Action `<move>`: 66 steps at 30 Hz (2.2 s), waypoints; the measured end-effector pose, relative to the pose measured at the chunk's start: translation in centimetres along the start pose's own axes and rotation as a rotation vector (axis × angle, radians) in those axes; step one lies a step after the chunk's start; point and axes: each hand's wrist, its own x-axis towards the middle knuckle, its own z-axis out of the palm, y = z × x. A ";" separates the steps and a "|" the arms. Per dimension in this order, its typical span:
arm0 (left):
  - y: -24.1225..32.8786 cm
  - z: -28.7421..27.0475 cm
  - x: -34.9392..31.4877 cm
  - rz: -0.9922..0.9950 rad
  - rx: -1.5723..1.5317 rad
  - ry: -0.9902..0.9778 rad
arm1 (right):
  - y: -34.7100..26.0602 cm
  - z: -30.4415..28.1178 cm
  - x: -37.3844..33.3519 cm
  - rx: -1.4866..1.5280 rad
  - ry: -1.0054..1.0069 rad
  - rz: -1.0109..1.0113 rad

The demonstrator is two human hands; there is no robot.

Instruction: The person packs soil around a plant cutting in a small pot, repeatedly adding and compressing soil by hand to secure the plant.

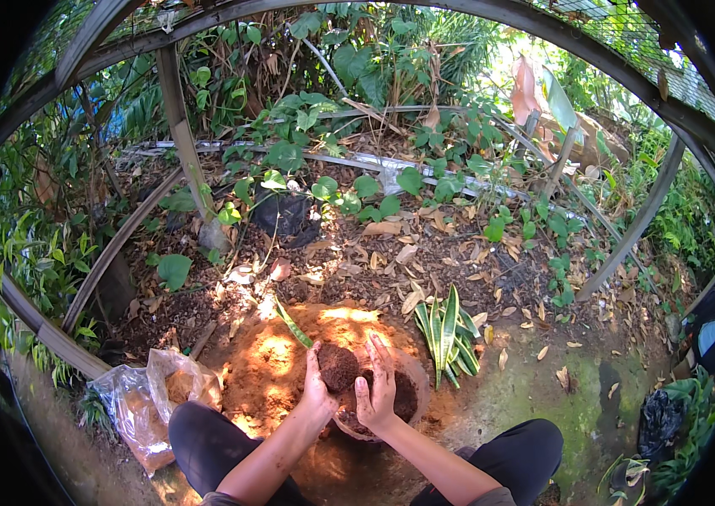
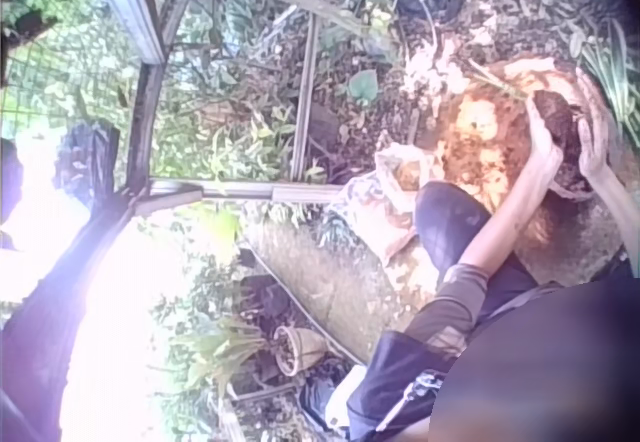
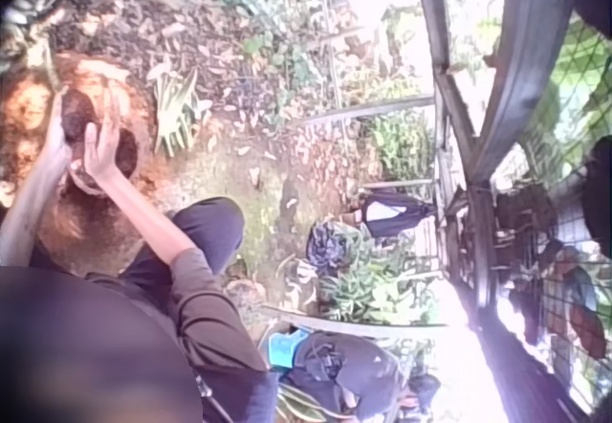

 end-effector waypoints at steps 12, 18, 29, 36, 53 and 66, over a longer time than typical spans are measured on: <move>-2.3 2.1 -1.7 0.076 0.028 -0.236 | -1.8 -1.5 0.6 -0.094 -0.101 0.076; -5.9 6.6 -2.8 0.196 0.107 -0.113 | -1.9 -5.6 2.1 0.167 0.016 0.365; -8.5 8.7 -3.1 0.005 0.126 -0.306 | -3.0 -11.9 2.4 -0.296 -0.393 0.076; -6.6 7.0 -1.6 0.047 0.101 -0.343 | -2.5 -9.7 3.4 -0.356 -0.471 0.014; 0.2 2.0 0.6 0.118 0.081 -0.198 | -0.5 -0.4 3.6 -0.402 -0.611 0.057; 0.4 2.3 -1.9 0.119 0.073 -0.198 | 1.4 2.2 4.0 0.455 -0.025 0.626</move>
